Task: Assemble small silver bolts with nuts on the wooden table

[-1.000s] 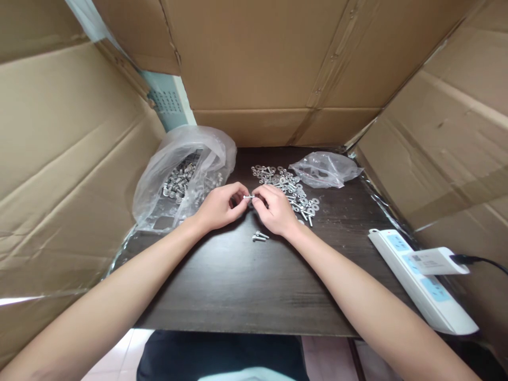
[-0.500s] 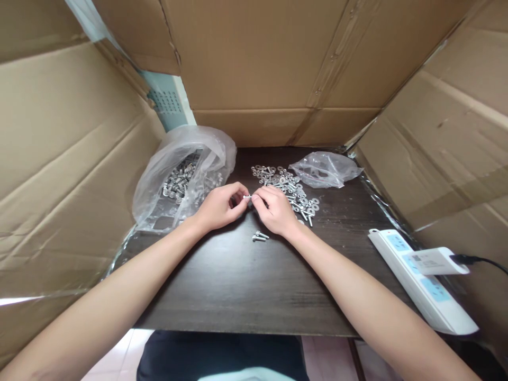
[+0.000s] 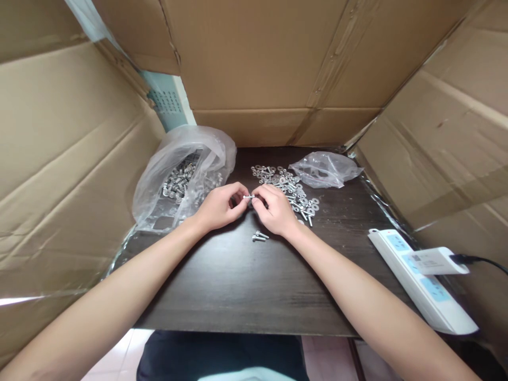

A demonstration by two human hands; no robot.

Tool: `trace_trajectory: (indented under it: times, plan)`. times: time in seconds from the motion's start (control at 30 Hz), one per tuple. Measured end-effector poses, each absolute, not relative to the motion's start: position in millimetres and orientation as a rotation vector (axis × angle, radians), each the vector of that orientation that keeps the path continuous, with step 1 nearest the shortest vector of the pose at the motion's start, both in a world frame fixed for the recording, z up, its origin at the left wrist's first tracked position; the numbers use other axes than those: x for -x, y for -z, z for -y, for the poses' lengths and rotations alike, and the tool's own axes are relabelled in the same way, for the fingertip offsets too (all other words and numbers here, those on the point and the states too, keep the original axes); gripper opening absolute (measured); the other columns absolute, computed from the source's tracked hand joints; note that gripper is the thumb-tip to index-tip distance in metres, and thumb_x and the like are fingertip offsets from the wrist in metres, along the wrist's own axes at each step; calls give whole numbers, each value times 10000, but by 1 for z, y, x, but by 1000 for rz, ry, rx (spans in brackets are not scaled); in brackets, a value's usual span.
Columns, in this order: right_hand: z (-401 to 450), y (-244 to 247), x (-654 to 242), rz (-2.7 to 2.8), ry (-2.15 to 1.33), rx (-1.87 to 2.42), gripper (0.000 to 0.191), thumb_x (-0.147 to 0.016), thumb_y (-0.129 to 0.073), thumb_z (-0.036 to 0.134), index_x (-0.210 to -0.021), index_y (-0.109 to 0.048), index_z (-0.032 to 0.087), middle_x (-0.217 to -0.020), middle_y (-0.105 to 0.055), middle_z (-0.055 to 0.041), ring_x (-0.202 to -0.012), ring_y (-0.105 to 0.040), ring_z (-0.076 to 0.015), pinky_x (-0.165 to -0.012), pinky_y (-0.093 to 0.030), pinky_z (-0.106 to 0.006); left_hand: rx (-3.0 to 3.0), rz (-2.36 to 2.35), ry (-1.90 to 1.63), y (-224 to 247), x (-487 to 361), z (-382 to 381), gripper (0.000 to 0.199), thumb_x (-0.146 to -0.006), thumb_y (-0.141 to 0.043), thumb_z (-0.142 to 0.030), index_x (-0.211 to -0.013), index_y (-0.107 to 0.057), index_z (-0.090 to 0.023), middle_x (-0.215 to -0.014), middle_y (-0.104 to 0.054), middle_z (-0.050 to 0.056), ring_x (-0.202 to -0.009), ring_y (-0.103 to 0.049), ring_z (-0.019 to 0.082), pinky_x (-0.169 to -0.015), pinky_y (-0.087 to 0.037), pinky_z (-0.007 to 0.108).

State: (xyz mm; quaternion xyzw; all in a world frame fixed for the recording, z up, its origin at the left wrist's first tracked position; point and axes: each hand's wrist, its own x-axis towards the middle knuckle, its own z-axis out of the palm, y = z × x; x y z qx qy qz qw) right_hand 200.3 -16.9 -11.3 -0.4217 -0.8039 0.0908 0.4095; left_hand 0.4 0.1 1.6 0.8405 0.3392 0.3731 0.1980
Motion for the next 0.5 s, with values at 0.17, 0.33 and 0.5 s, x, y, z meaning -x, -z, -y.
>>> trace_trajectory:
  times: [0.17,0.33,0.5]
  plan:
    - [16,12,-200,2039,-209,1083,214,-993,-463,279,-837,-585,199,-812,-616,-57,-810,-546,-222,-795,-411,-380,-2351,-954,-1042,-2,-1,0,128,-931,-619,-282,-978,-653,-167,-840,-698,12,-708,-642,112,-614,-506,209]
    - [17,11,-199,2056,-197,1110,287,-1026,-430,303,-785,-552,203,-798,-608,-57,-805,-535,-218,-802,-404,-379,-2353,-951,-1044,-2,-1,0,127,-932,-615,-280,-973,-649,-165,-840,-698,12,-701,-638,109,-612,-505,205]
    - [16,11,-199,2076,-195,1138,364,-1053,-399,327,-713,-463,213,-742,-568,-50,-768,-499,-209,-782,-385,-376,-2345,-955,-1043,-2,-1,0,131,-932,-617,-286,-973,-651,-167,-842,-700,15,-705,-639,112,-610,-506,206]
